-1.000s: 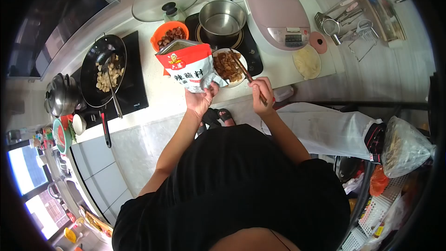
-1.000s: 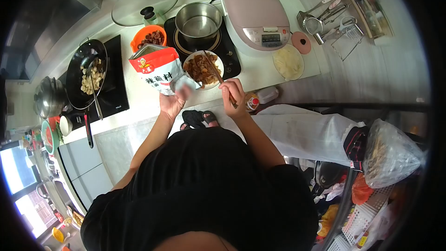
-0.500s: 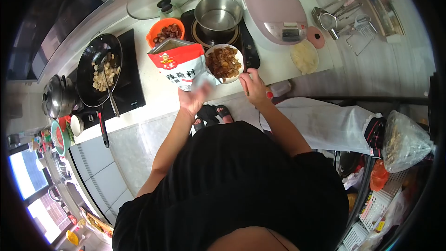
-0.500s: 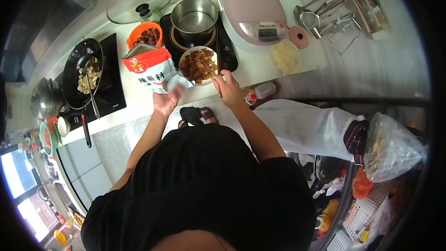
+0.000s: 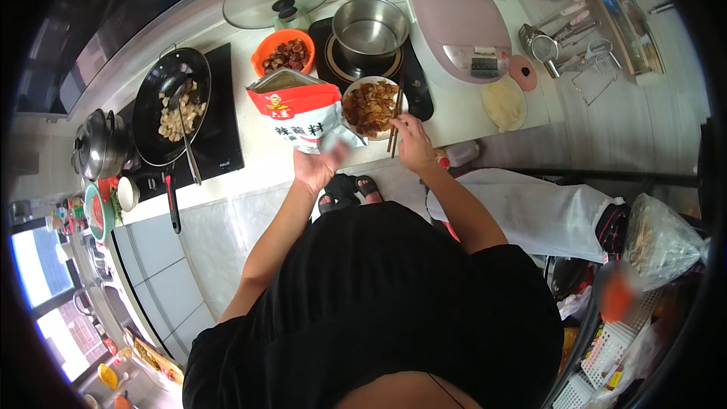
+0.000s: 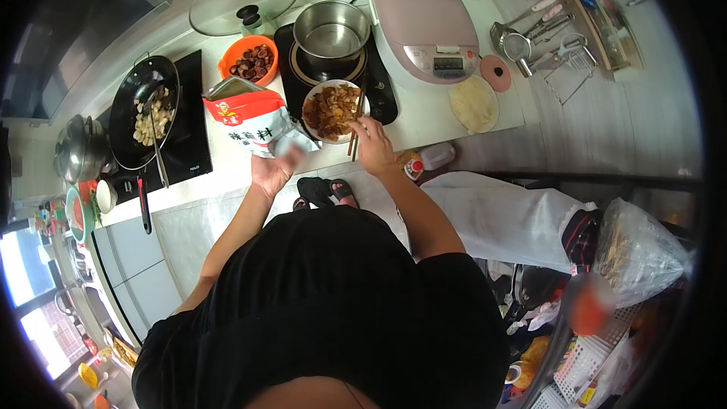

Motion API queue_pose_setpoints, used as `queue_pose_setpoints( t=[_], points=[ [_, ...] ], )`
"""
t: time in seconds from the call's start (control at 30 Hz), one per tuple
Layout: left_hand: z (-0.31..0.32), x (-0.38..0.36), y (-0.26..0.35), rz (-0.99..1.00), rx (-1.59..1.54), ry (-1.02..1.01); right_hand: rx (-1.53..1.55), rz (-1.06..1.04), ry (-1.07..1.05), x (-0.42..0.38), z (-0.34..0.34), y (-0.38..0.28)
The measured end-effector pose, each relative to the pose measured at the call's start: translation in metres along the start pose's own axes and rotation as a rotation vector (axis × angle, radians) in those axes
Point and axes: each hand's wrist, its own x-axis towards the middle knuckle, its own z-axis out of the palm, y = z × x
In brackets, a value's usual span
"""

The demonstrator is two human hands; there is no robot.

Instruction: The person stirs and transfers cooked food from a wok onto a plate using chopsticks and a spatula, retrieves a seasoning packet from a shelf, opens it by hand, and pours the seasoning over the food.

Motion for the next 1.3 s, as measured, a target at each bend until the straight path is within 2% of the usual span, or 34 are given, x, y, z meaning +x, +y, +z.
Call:
queue_pose_setpoints(
  t=[0.03,0.1,0.17,0.23,0.27,0.3,0.4,0.43,0.47,0.53,0.6,0.7,0.73,0.83,0.9,0.97,1.0,1.1,1.17,1.23,1.3],
  points=[
    [0.003,0.002,-0.003,0.013,0.023,-0.012,0.036,-0.002,0.075,0.013,-0.010,-0.012],
    [0.002,0.003,-0.004,0.029,0.069,-0.025,0.375,0.104,0.224,0.052,-0.032,-0.059],
    [0.001,0.002,-0.005,0.043,0.095,-0.028,0.612,0.071,0.210,0.090,-0.066,-0.107],
    [0.003,0.002,-0.006,0.054,0.106,-0.030,0.569,-0.034,0.147,0.113,-0.074,-0.126],
    [0.006,0.002,-0.008,0.027,0.098,-0.072,0.548,-0.076,0.191,0.124,-0.071,-0.131],
    [0.010,0.001,-0.008,-0.029,0.064,-0.094,0.628,-0.003,0.167,0.128,-0.069,-0.136],
    [0.006,-0.003,-0.002,-0.033,0.068,-0.037,0.617,-0.052,0.172,0.134,-0.063,-0.144],
    [0.007,-0.008,-0.001,-0.088,0.058,-0.155,0.651,-0.061,0.149,0.136,-0.065,-0.155],
    [0.007,-0.011,-0.004,0.047,0.154,-0.034,0.629,-0.021,0.124,0.136,-0.065,-0.163],
    [0.022,-0.017,-0.012,0.217,0.269,0.061,0.555,0.001,0.064,0.139,-0.067,-0.180],
    [0.022,-0.025,-0.008,0.223,0.269,0.004,0.502,-0.022,0.000,0.141,-0.063,-0.186],
    [0.027,-0.045,0.005,0.293,0.478,0.115,0.457,-0.083,-0.047,0.137,-0.048,-0.191],
    [0.014,-0.048,0.022,0.237,0.535,0.202,0.462,-0.116,-0.051,0.136,-0.042,-0.195],
    [-0.020,-0.061,0.062,0.478,0.840,0.534,0.464,-0.220,-0.079,0.131,-0.026,-0.208],
    [-0.012,-0.087,0.068,0.916,0.941,0.647,0.482,-0.253,-0.114,0.127,-0.009,-0.209],
    [-0.001,-0.114,0.077,1.202,1.205,0.486,0.492,-0.259,-0.163,0.123,0.004,-0.213],
    [0.000,-0.124,0.087,1.283,1.332,0.314,0.500,-0.270,-0.177,0.121,0.008,-0.216],
    [0.020,-0.153,0.096,1.164,1.389,0.185,0.535,-0.265,-0.215,0.116,0.023,-0.217],
    [0.025,-0.161,0.096,1.263,1.304,0.153,0.538,-0.252,-0.232,0.113,0.034,-0.213],
    [0.016,-0.165,0.109,1.242,1.340,0.155,0.532,-0.241,-0.269,0.110,0.039,-0.212],
    [0.010,-0.168,0.119,1.311,1.588,0.231,0.541,-0.216,-0.298,0.107,0.045,-0.209]
  ],
)
